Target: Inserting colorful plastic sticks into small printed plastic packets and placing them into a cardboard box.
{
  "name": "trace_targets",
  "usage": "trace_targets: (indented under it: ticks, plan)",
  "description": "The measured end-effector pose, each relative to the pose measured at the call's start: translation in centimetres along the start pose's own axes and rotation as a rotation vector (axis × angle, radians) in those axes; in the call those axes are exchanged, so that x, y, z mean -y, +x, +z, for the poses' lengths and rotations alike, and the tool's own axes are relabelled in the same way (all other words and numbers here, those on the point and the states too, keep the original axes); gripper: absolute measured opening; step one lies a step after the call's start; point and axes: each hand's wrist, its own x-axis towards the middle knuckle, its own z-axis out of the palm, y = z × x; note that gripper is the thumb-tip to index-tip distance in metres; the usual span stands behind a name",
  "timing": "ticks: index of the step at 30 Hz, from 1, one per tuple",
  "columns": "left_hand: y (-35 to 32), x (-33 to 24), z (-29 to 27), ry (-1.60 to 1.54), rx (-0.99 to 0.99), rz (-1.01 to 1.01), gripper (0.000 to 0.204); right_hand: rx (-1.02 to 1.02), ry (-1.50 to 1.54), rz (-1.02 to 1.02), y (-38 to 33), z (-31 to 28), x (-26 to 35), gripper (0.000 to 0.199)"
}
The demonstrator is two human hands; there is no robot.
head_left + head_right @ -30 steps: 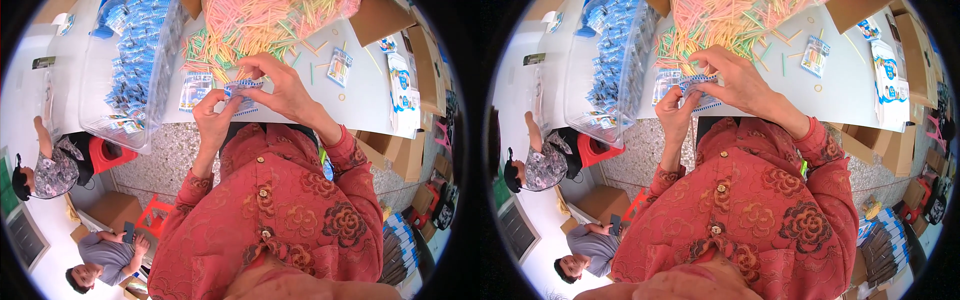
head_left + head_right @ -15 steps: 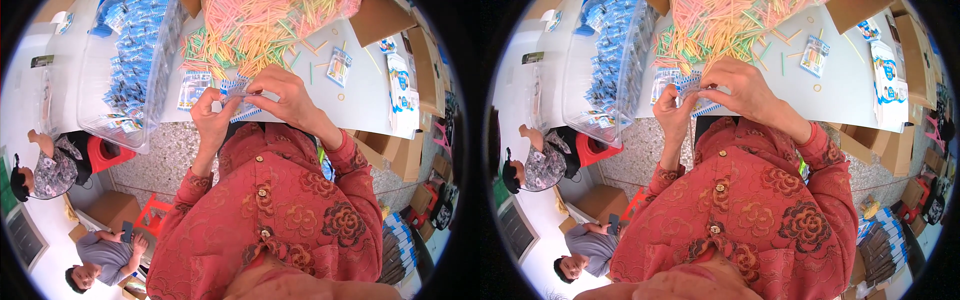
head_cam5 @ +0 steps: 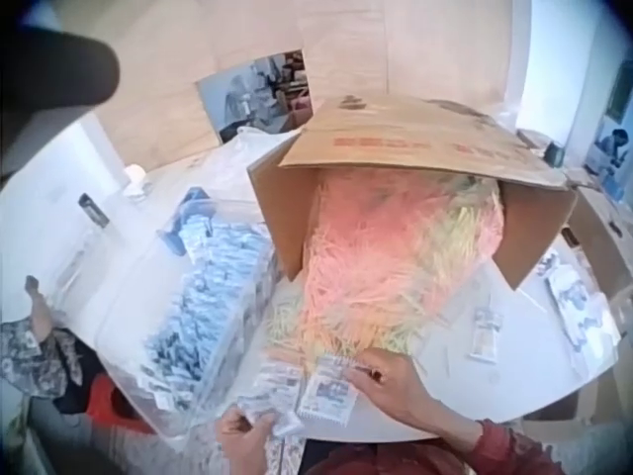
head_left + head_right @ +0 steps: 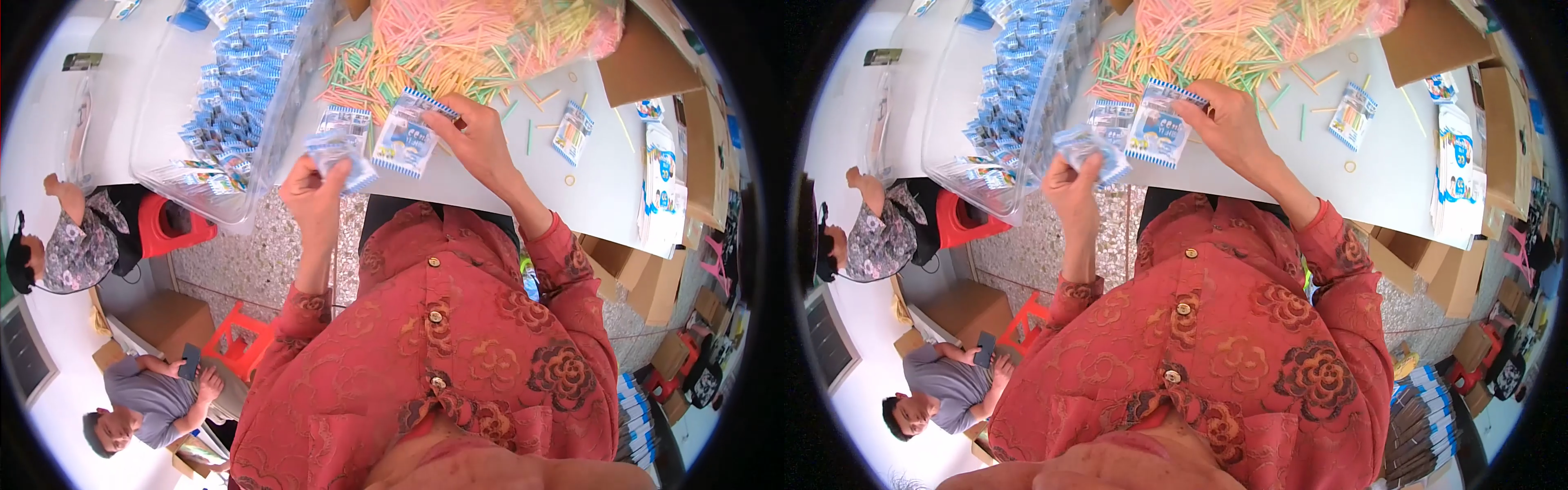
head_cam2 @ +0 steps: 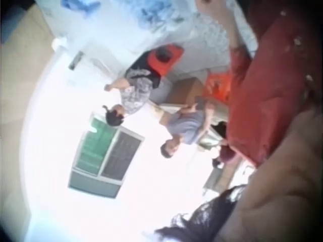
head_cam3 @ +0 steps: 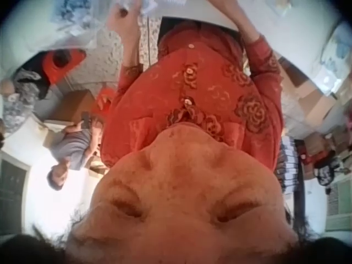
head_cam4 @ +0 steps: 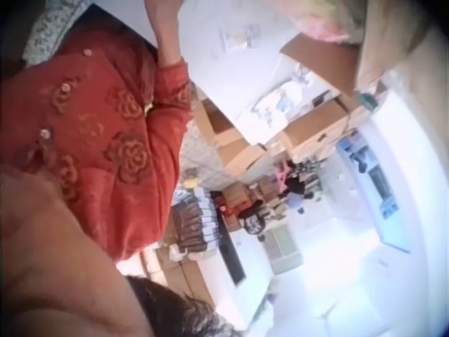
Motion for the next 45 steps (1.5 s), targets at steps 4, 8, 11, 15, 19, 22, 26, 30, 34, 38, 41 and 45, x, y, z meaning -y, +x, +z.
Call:
trace_targets:
  ticks: [4, 8, 11, 15, 19, 22, 26, 30, 34, 38, 41, 45]
  plan:
    - [0.2, -1.4, -1.9, -0.048, -0.047, 0.142, 0.011, 0.046, -0.056, -0.072, 1.9, 4.2, -2.4, 0.022]
    - [-0.1, -2.0, -0.8, 0.021, 0.003, 0.115, 0.013, 0.058, -0.188, -0.243, 3.8, 7.5, -1.5, 0.027]
    - [0.0, -1.7, -0.5, 0.057, 0.03, 0.147, 0.011, -0.148, -0.238, -0.438, 4.1, 6.6, -0.4, 0.033]
    - [0.0, -0.3, -0.2, 0.041, 0.069, 0.115, 0.012, 0.146, 0.073, -0.248, 3.2, 2.0, 3.2, 0.036]
    - [-0.7, 0.1, 1.6, 0.047, 0.203, 0.152, 0.013, 0.389, 0.064, -0.307, 2.0, -0.3, 4.4, 0.051]
    - [-1.2, 0.3, 2.5, 0.057, 0.274, 0.097, 0.014, 0.453, 0.1, -0.277, 1.0, -1.7, 4.4, 0.057]
    - [-1.7, 0.5, 3.4, 0.071, 0.292, 0.055, 0.015, 0.409, 0.092, -0.231, -0.7, -2.6, 3.7, 0.05]
    - [-2.0, 0.1, 4.5, 0.193, 0.42, 0.191, 0.017, 0.454, 0.021, -0.135, -2.3, -3.4, 2.9, 0.033]
    - [-2.8, -0.5, 5.4, 0.3, 0.506, 0.189, 0.015, 0.312, 0.047, -0.152, -4.1, -3.7, 2.3, 0.016]
    - [-3.6, -0.3, 5.9, 0.366, 0.498, 0.114, 0.014, 0.207, -0.05, -0.243, -5.2, -3.7, 2.0, 0.013]
    - [-3.5, 0.3, 6.4, 0.321, 0.469, 0.079, 0.012, 0.163, -0.027, -0.264, -5.4, -3.7, 1.4, 0.015]
    - [-3.4, 1.0, 6.7, 0.292, 0.44, 0.056, 0.011, 0.091, 0.014, -0.27, -5.4, -3.6, 1.7, 0.02]
